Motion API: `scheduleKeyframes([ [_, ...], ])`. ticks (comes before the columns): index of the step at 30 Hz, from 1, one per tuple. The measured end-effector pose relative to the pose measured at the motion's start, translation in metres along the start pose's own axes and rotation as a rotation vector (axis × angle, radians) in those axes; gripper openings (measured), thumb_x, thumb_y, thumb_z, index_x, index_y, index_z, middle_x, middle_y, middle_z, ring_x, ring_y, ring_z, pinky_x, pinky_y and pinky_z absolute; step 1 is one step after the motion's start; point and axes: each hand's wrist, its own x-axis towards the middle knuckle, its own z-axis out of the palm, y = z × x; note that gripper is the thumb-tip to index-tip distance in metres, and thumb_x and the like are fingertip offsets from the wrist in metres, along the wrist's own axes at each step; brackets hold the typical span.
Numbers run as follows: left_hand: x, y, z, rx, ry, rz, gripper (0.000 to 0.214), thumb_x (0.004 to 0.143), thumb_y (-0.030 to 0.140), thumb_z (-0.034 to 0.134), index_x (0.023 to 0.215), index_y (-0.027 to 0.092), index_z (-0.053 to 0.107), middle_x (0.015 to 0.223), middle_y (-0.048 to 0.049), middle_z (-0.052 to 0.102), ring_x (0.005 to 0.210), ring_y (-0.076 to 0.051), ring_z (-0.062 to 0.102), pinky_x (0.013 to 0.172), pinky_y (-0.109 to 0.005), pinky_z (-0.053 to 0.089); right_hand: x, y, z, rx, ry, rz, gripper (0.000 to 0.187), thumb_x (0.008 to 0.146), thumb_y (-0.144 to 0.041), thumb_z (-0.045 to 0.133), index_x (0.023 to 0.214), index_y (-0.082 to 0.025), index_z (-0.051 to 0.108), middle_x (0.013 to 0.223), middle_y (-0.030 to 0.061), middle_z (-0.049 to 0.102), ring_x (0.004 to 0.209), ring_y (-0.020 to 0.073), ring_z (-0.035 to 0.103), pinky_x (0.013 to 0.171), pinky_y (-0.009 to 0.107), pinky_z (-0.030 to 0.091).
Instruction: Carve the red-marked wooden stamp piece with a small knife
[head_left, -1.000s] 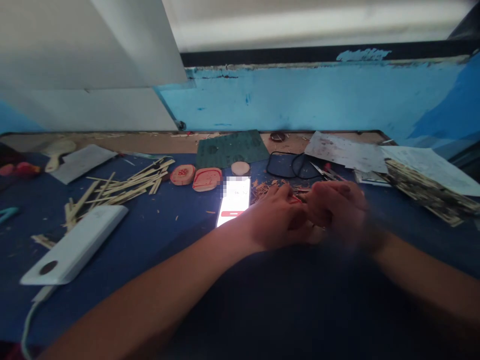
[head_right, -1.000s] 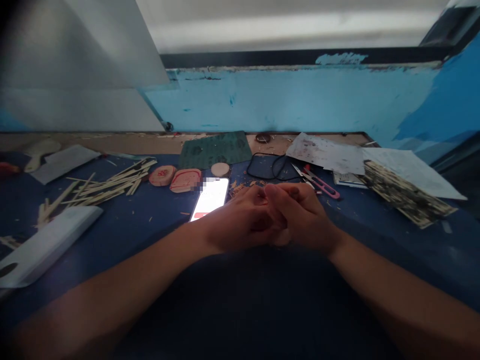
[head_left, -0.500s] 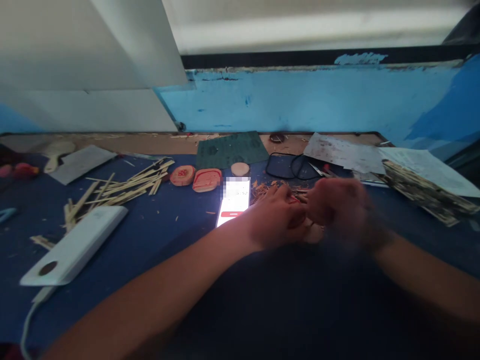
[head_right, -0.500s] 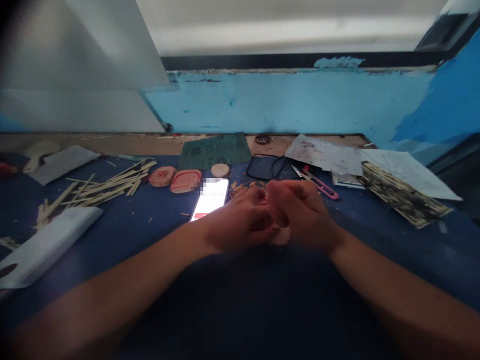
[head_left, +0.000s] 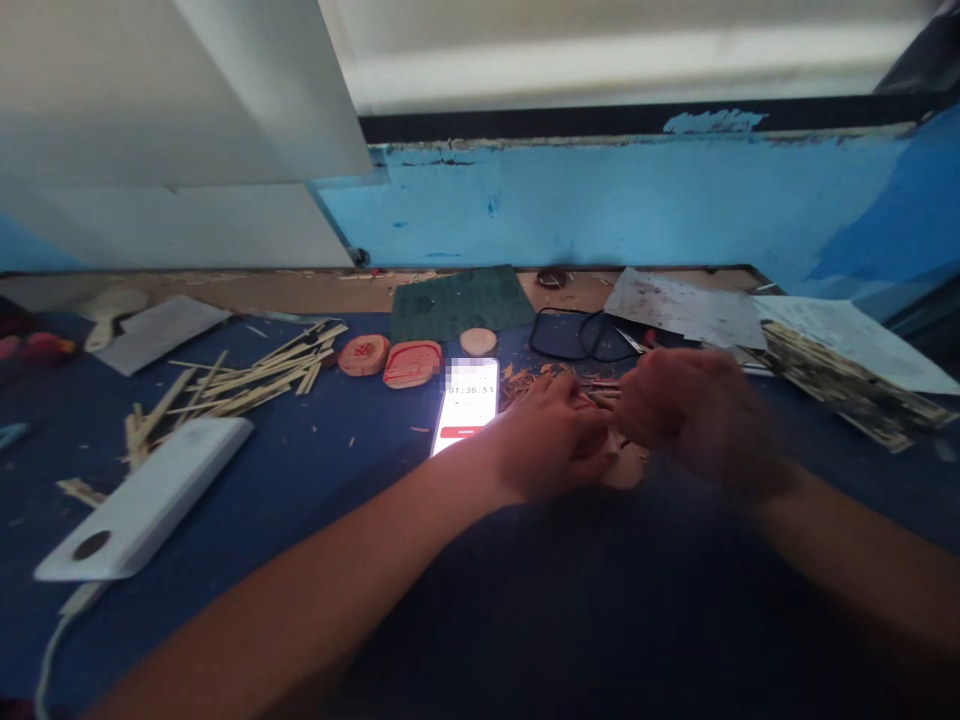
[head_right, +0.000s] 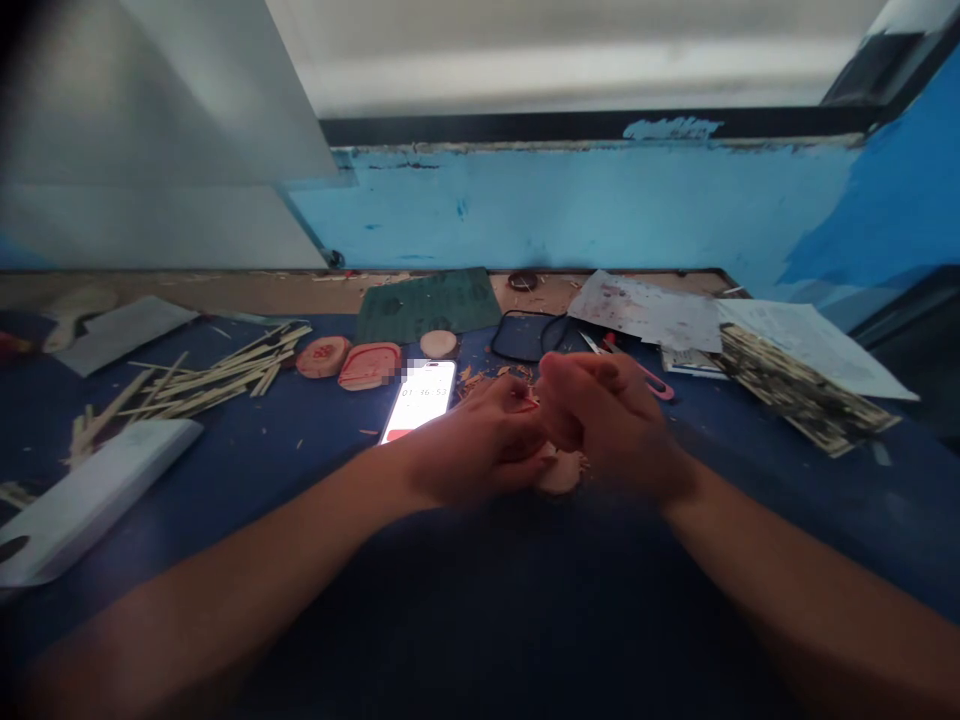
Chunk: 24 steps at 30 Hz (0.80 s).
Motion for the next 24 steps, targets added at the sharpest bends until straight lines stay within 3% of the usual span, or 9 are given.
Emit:
scheduleKeyframes([
  [4,0.0012,0.0030,-0.0022,0.034,-0.037,0.005,0.027,0.099,0.034,0.061,0.118,0.022,0.075,0.109,-0.0118,0.062,0.123,-0.031,0.054,0.107,-0.048,0.049,0.0017,-0.0048,0.0024,0.043,0.003,0.039,0.057,0.103,-0.040,0.064,0.055,-0.021,0.040,0.051,-0.0046,0.029,0.044,0.0097,0.023,0.042,0.031,0.016],
  [9,0.0010,0.0008,-0.0001,-0.002,-0.041,-0.008,0.022,0.098,0.034,0.062,0.107,0.019,0.075,0.109,-0.0126,0.060,0.117,-0.029,0.057,0.101,-0.044,0.053,0.0018,-0.0090,0.0045,0.041,0.037,0.010,0.057,0.103,-0.038,0.064,0.054,-0.021,0.041,0.053,-0.0048,0.026,0.046,0.0101,0.023,0.044,0.031,0.019],
  [13,0.0003,-0.0006,0.0005,0.007,-0.015,-0.006,0.024,0.098,0.035,0.061,0.112,0.022,0.075,0.118,-0.0127,0.059,0.121,-0.030,0.055,0.106,-0.048,0.050,0.0031,-0.0085,0.0048,0.001,0.045,0.037,0.057,0.102,-0.040,0.066,0.054,-0.021,0.042,0.053,-0.0049,0.027,0.046,0.0099,0.024,0.043,0.030,0.019],
  [24,0.0004,0.0005,-0.0004,0.016,-0.027,-0.012,0.024,0.097,0.036,0.062,0.112,0.022,0.075,0.114,-0.0120,0.060,0.117,-0.030,0.056,0.102,-0.048,0.051,0.0002,-0.0086,0.0037,-0.001,0.002,0.038,0.055,0.105,-0.038,0.061,0.055,-0.021,0.045,0.054,-0.0048,0.030,0.047,0.0100,0.026,0.044,0.030,0.021],
])
